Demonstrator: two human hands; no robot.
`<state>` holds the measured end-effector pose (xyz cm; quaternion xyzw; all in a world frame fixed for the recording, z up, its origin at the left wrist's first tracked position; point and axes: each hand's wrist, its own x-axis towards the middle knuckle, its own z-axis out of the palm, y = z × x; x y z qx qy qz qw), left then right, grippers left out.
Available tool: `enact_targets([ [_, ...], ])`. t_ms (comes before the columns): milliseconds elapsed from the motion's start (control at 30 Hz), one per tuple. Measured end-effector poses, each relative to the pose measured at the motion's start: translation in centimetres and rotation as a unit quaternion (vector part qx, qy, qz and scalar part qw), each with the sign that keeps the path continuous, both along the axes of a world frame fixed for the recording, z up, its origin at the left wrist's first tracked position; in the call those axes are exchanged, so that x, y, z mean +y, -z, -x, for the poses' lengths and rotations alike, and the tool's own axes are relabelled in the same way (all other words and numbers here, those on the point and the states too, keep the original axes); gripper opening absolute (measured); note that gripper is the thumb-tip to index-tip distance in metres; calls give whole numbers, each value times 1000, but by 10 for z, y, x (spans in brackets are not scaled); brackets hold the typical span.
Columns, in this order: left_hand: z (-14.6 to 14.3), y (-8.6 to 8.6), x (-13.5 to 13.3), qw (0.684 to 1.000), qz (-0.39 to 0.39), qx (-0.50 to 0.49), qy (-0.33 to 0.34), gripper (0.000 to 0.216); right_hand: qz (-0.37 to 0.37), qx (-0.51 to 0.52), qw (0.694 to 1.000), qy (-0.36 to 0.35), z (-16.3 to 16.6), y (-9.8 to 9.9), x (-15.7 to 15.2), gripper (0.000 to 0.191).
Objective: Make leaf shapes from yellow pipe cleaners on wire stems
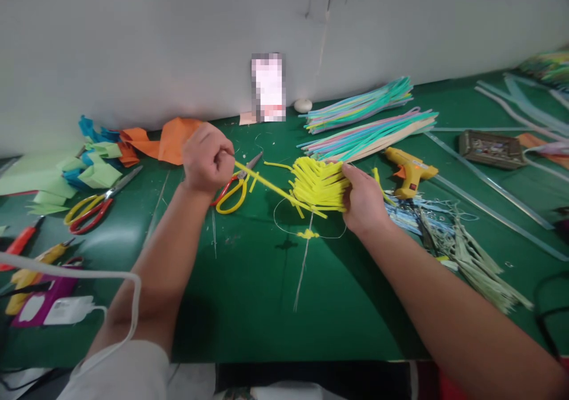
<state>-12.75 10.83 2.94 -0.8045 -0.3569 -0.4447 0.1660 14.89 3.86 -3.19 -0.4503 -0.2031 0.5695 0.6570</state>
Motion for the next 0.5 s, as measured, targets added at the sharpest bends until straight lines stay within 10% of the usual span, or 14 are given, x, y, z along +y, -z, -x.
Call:
enact_targets([
  [333,-41,-26,-32,932,281,230,18,35,-24,-4,1000,16,1,-3,0,21],
  [500,-68,-42,-65,937,191,289,52,27,-11,-29,999,40,5,-7,-5,15],
])
